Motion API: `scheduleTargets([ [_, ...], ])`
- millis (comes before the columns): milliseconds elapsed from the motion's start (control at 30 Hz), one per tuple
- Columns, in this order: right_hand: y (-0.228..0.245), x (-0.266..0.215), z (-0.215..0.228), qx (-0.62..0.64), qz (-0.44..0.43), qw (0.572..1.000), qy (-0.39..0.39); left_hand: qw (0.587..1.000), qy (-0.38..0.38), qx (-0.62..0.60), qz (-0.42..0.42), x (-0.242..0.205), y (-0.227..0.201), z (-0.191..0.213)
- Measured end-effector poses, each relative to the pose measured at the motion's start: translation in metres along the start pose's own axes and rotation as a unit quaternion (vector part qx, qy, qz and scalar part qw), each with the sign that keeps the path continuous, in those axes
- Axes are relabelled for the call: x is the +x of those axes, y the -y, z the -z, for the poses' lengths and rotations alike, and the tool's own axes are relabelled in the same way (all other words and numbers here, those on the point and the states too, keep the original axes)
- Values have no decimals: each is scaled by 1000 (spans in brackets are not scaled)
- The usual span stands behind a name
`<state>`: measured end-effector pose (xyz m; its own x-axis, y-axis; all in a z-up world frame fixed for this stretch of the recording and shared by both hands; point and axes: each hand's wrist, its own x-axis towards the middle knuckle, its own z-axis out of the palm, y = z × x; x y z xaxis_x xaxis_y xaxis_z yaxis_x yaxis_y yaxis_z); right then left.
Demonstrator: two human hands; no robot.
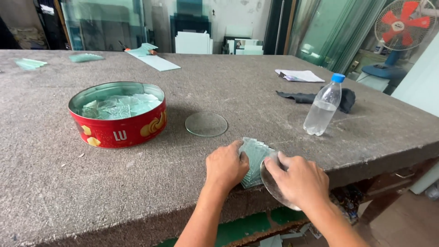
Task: The person uses a handheld grinding tool to smooth the edges of small glass pieces on a workbench. They hold the glass with one hand and move the tool along the edges, occasionally repositioning the pieces. A water bottle is used to wet the glass during the process.
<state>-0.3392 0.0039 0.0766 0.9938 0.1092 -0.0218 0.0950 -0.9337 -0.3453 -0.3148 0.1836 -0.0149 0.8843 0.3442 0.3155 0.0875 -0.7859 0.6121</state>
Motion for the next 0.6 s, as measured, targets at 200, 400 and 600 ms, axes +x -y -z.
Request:
scheduleTargets([
  [200, -11, 48, -14, 7, 20, 1000, -20, 1000, 14, 17, 17, 2, -2, 2],
  [400, -9, 61, -9, 4, 20, 999, -44, 999, 16, 26, 28, 5, -1, 2],
  [600, 3, 4, 0, -24, 37, 999, 14, 999, 22, 13, 26, 0, -6, -1],
])
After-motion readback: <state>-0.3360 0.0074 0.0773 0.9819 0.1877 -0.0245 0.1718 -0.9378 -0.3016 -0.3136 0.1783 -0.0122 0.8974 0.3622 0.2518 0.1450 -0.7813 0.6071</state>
